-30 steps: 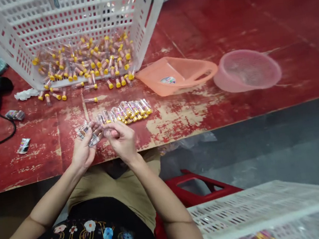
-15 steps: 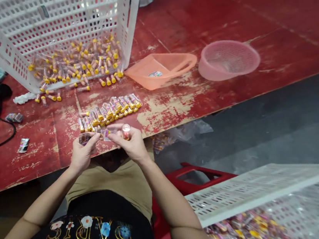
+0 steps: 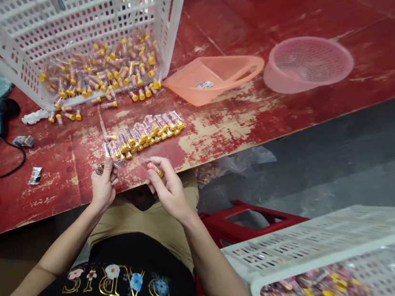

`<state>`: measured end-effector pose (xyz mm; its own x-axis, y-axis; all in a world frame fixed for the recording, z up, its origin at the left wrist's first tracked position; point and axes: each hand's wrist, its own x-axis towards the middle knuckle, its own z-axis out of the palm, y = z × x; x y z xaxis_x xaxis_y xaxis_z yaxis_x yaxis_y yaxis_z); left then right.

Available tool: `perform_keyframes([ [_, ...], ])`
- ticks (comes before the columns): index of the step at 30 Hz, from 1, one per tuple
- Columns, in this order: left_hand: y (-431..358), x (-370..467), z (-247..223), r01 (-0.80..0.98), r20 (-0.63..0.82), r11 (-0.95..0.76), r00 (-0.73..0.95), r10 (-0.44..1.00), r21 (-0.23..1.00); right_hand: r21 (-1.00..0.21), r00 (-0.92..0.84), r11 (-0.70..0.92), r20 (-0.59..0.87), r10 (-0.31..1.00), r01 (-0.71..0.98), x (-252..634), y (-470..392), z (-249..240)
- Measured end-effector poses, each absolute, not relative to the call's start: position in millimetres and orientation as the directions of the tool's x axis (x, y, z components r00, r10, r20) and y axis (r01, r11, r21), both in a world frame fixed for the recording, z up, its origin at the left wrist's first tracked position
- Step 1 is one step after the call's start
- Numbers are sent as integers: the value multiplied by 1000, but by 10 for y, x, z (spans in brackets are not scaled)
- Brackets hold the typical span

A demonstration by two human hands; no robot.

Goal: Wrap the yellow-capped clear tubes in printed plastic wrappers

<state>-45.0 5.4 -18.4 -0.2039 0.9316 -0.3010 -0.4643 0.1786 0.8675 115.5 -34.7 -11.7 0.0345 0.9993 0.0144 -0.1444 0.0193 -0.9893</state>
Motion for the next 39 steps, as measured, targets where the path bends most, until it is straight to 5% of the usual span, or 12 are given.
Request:
perform_keyframes([
  [6, 54, -454, -201, -458, -248, 145, -173, 953, 877, -961, 204, 253, 271, 941, 114, 1162, -505, -64],
  [14, 1, -403, -187, -405, -203, 168, -45, 978, 899, -749, 101, 466, 571, 815, 471, 1275, -559, 37],
  [20, -86, -302, 9, -383, -261, 266, 67, 963, 885, -837, -48, 436, 447, 893, 330, 1275, -651, 39],
  [39, -228, -220, 9, -390, -185, 253, 205, 961, 885, -920, 357, 360, 392, 848, 156, 1103, -577, -15],
])
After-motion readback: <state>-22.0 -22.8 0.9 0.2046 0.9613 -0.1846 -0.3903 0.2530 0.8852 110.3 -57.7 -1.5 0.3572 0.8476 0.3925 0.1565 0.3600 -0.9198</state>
